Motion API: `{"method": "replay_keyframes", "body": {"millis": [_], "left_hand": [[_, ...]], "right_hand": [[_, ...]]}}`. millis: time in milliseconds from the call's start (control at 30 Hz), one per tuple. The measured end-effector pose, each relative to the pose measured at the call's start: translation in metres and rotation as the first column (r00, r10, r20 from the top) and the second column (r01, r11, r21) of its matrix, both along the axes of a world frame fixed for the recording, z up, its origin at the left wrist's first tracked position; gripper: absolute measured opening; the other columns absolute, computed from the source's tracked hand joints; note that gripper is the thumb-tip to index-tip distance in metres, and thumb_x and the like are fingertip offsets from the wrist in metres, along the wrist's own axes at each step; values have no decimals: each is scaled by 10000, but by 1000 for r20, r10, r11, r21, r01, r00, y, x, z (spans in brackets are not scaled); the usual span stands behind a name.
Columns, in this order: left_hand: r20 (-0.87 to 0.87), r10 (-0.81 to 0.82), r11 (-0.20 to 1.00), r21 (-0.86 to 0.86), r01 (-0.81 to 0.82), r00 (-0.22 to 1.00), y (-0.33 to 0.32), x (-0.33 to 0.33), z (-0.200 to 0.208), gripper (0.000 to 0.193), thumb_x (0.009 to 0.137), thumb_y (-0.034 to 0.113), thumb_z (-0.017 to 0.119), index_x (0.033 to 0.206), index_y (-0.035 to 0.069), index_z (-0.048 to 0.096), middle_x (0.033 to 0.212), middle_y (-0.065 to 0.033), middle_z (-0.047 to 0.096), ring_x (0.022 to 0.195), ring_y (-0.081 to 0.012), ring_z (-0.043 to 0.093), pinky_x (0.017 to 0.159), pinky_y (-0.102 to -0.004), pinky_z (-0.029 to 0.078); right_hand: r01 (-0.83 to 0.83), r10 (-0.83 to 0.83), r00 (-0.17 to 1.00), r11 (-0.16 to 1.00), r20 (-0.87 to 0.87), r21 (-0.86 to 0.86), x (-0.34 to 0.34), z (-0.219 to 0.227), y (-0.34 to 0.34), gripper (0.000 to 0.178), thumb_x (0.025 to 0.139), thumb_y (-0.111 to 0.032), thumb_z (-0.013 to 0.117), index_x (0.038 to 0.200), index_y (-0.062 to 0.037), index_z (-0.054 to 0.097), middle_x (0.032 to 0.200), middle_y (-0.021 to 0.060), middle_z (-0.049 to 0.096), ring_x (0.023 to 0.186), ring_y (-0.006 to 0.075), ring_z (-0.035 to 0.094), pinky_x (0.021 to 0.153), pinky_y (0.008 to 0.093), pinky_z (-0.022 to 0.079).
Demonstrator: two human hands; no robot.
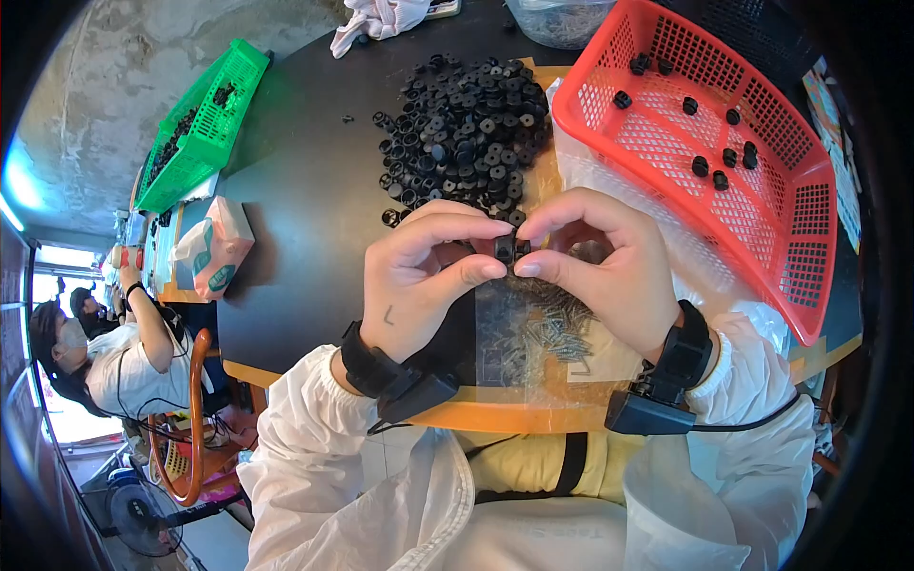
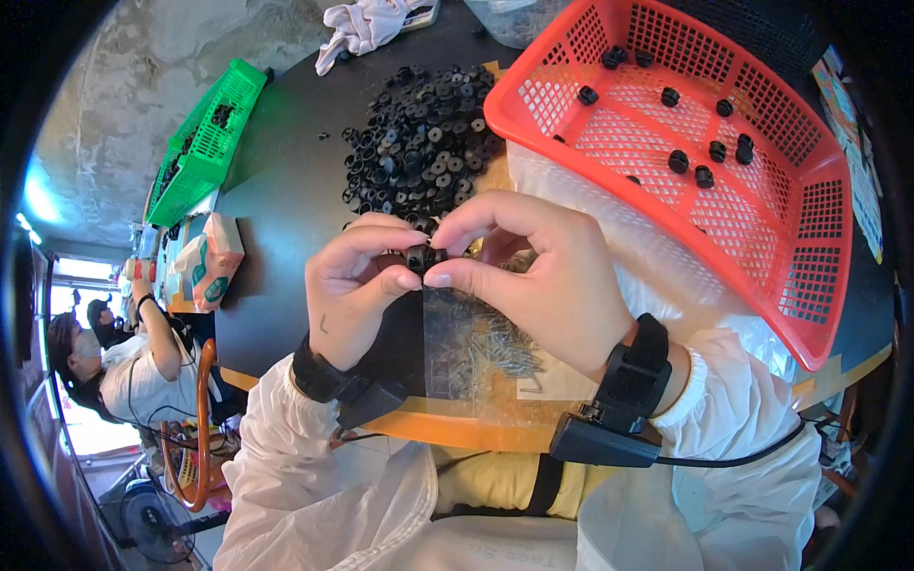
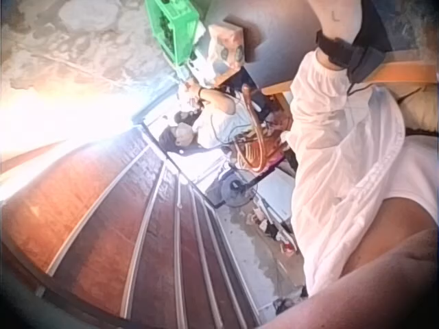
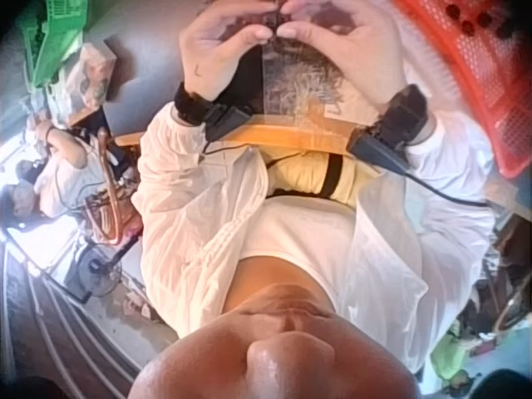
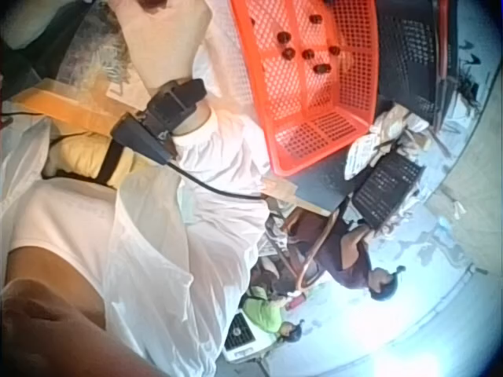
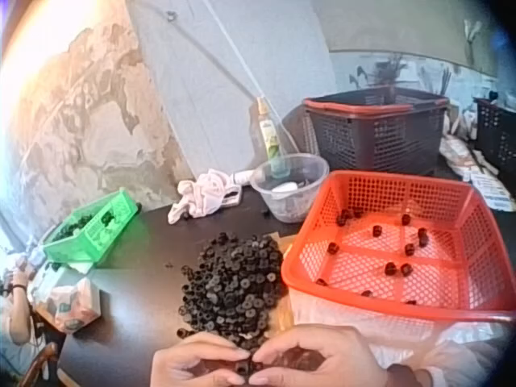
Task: Assembling small black plastic shoe components by hand at a workstation.
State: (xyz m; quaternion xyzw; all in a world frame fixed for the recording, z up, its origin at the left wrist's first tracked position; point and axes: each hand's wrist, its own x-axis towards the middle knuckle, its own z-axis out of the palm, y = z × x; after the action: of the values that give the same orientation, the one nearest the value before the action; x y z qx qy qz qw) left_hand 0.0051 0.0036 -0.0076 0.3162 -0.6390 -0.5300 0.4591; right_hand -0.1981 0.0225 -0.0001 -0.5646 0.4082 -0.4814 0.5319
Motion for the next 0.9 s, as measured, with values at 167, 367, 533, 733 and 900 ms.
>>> {"method": "replay_keyframes", "body": {"millis": [167, 367, 533, 733, 900], "left_hand": [[-60, -34, 999, 35, 36, 998, 2, 0, 0, 304, 793, -45, 733, 1088, -40, 660, 1085, -122, 621, 921, -162, 641, 818, -273, 545], [-9, 24, 992, 120, -23, 1000, 6, -2, 4, 308, 792, -40, 739, 1089, -39, 659, 1061, -111, 643, 911, -143, 640, 814, -268, 541], [-27, 15, 982, 189, -10, 1000, 6, -2, 7, 312, 817, 4, 736, 1116, -20, 650, 997, -76, 667, 862, -108, 640, 726, -235, 532], [50, 51, 971, 230, -62, 997, 6, -6, 11, 313, 850, 54, 717, 1133, -24, 608, 1010, -91, 650, 794, -109, 609, 677, -241, 513], [45, 41, 981, 189, -48, 998, 8, -4, 11, 291, 851, 80, 724, 1115, -10, 637, 991, -70, 642, 794, -103, 599, 683, -240, 502]], "right_hand": [[70, -68, 997, 996, 32, -57, 3, 1, 2, 216, 753, -35, 782, 938, -31, 672, 885, 1, 671, 725, 57, 577, 652, 200, 464], [38, -43, 999, 977, -17, -208, 0, -3, 1, 216, 756, 12, 765, 947, -25, 671, 938, 27, 657, 780, 80, 603, 691, 225, 487], [0, 18, 989, 992, 147, -124, 1, -2, 2, 188, 783, 52, 725, 952, -8, 671, 1000, 59, 638, 881, 117, 622, 773, 250, 517], [-54, 71, 971, 995, 229, -82, 0, -7, 0, 248, 820, 72, 684, 1052, 0, 635, 1043, 64, 627, 958, 131, 614, 874, 258, 510], [-96, 85, 945, 995, 315, 22, 0, -6, -1, 298, 841, 54, 680, 1122, 4, 591, 1053, 60, 620, 961, 121, 606, 871, 262, 509]]}}
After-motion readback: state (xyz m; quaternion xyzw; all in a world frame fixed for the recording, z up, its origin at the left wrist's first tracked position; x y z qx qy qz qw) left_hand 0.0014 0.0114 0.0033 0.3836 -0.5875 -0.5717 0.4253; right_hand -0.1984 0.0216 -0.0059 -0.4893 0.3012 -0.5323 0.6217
